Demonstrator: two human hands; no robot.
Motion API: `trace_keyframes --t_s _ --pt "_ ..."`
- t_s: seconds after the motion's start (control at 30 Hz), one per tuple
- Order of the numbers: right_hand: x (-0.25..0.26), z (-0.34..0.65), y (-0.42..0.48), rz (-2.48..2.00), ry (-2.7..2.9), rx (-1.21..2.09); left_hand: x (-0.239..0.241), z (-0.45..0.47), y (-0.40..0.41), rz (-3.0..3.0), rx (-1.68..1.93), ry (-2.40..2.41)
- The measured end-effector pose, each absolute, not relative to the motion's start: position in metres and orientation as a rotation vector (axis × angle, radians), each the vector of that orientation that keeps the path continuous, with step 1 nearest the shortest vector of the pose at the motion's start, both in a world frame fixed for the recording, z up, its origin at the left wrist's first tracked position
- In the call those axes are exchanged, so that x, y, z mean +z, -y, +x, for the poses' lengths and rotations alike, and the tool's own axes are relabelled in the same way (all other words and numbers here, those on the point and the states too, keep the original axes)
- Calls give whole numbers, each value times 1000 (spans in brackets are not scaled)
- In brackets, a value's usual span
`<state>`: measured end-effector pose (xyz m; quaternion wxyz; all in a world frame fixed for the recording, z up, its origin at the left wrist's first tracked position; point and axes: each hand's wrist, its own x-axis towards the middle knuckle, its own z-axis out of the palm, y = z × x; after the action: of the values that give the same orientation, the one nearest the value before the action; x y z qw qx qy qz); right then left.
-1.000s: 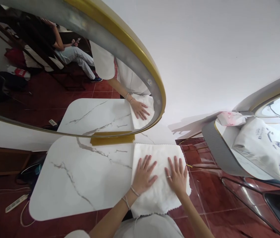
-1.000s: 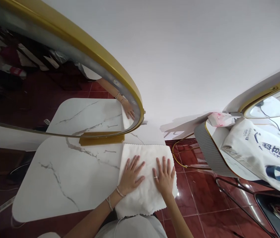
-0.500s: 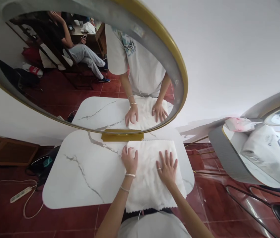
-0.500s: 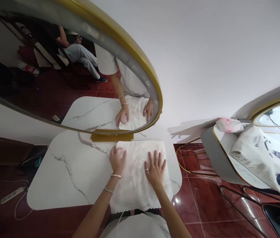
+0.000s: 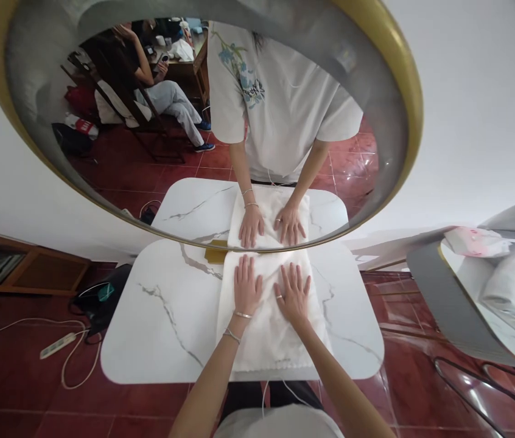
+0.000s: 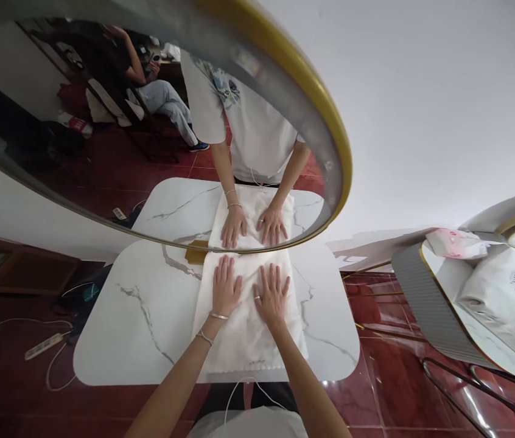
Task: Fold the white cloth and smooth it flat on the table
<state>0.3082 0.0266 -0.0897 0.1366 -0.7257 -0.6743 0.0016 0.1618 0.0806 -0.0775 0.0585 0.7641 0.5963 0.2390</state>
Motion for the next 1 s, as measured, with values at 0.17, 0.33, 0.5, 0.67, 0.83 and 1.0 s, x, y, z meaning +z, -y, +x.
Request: trace_keyframes --t_s 0.17,0.33,0.5,0.67,0.83,1.0 --pt "-88 281 -52 -1852 2069 -7 -85 126 -81 2347 648 -1865" --pt "-93 235 -63 -1726 2074 -14 -82 78 -87 2322 624 -1938" --pt "-92 178 -71 -1750 2000 -9 -81 29 -95 2299 591 -1968" --pt "-91 122 -83 -1749 2028 53 -83 -21 -110 2250 574 -2043" --pt "-94 70 -113 -1827 1960 97 -84 -61 -147 2221 560 -2072" --pt "-87 33 -152 -1902 1981 211 -81 -94 -185 2187 536 -2076"
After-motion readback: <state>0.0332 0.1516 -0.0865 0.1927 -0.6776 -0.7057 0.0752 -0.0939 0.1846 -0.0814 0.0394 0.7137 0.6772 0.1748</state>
